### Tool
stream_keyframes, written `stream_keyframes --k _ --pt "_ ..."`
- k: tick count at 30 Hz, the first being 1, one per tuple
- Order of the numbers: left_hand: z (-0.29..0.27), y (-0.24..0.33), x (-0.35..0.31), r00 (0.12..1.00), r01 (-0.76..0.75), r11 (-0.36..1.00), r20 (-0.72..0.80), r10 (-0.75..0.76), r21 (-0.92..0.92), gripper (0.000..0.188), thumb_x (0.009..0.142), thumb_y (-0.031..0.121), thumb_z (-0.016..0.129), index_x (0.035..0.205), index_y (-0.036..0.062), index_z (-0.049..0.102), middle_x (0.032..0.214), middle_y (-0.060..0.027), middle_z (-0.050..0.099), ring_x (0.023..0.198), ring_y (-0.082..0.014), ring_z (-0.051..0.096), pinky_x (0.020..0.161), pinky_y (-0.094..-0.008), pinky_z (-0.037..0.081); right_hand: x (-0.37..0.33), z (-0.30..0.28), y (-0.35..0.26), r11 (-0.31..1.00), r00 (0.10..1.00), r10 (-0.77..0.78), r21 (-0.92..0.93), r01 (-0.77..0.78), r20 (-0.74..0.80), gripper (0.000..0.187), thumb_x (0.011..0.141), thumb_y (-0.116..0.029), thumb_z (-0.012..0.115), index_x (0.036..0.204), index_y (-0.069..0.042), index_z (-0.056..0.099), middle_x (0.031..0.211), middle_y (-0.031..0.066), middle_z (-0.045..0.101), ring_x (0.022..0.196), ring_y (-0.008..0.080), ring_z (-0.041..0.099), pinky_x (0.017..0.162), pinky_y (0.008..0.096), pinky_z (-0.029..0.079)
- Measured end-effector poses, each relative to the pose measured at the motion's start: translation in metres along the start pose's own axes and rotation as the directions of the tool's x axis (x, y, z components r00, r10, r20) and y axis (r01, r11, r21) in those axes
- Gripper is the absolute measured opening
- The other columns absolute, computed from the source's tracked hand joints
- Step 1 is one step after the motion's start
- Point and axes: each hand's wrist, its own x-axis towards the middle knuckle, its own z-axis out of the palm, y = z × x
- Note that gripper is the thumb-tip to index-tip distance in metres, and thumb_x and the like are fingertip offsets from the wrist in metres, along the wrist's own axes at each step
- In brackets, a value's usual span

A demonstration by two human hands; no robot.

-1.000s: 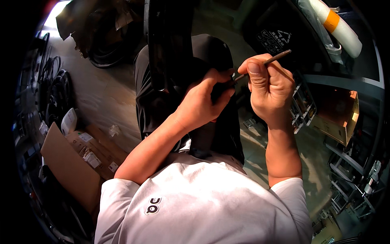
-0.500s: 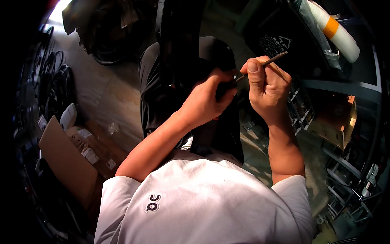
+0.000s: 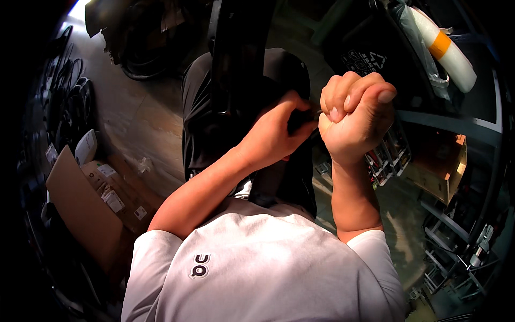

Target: The person disassembles a power tool housing using a drill and then handles internal components and wiring.

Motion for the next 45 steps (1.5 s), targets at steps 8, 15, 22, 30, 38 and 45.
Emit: stream_keyframes --k 8,15,22,30,38,45 --pt "-0.005 -0.013 0.003 0.991 -0.117 0.99 0.053 0.121 -0.079 0.028 0.092 0.013 0.065 0.116 0.0009 0.055 0.101 -0.0092 0.063 0.078 -0.0137 0.061 0.071 -0.0257 0.049 0.004 -0.007 0.01 0.989 0.993 -0.05 0.147 0.033 0.111 0.035 0.103 -0.031 0.042 0.078 -0.007 0.045 0.058 -0.0008 0.039 0.043 0.0082 0.035 0.04 0.0232 0.029" --pt "-0.006 -0.026 0.011 0.944 -0.331 0.94 0.026 0.33 0.087 0.026 0.092 0.009 0.064 0.115 0.0004 0.055 0.094 -0.0083 0.064 0.077 -0.0133 0.061 0.069 -0.0268 0.05 0.007 -0.009 0.011 0.985 0.989 -0.01 0.173 -0.016 0.149 0.037 0.104 -0.032 0.041 0.076 -0.007 0.043 0.057 -0.0005 0.038 0.042 0.0086 0.033 0.039 0.0236 0.029" --pt "-0.009 -0.002 0.004 0.991 0.043 0.99 0.135 -0.025 -0.132 0.029 0.092 0.007 0.063 0.118 0.0008 0.053 0.077 -0.0048 0.061 0.052 -0.0079 0.056 0.047 -0.0235 0.045 0.005 -0.009 0.012 0.986 0.993 0.0 0.168 -0.02 0.115 0.04 0.104 -0.033 0.04 0.074 -0.007 0.042 0.056 -0.0012 0.036 0.042 0.008 0.032 0.039 0.0237 0.029" --pt "-0.009 0.005 0.005 0.998 -0.03 1.0 0.064 0.03 0.0 0.023 0.088 0.005 0.065 0.109 -0.0012 0.058 0.085 -0.0119 0.065 0.058 -0.0182 0.063 0.054 -0.0302 0.05 0.005 -0.008 0.008 0.982 0.99 0.017 0.181 -0.043 0.142 0.04 0.103 -0.035 0.043 0.074 -0.006 0.042 0.054 -0.0013 0.035 0.042 0.0075 0.03 0.039 0.0229 0.027" --pt "-0.016 0.02 0.008 0.991 -0.025 0.998 0.132 0.018 0.054 0.024 0.085 0.007 0.068 0.106 -0.0006 0.059 0.086 -0.0169 0.067 0.069 -0.0301 0.067 0.062 -0.0365 0.052 0.009 -0.011 -0.004 0.971 0.981 0.056 0.218 -0.096 0.186 0.045 0.101 -0.04 0.045 0.071 -0.007 0.04 0.053 -0.0006 0.035 0.042 0.0088 0.031 0.04 0.0242 0.026" --pt "-0.018 0.019 0.004 0.99 -0.025 1.0 0.142 0.024 0.011 0.03 0.087 0.012 0.068 0.113 -0.0004 0.058 0.086 -0.0145 0.067 0.054 -0.0235 0.064 0.056 -0.0332 0.052 0.011 -0.007 -0.014 0.995 0.975 0.041 0.082 -0.06 0.218 0.048 0.101 -0.042 0.044 0.07 -0.006 0.043 0.053 0.0005 0.038 0.041 0.0086 0.032 0.04 0.0237 0.026"
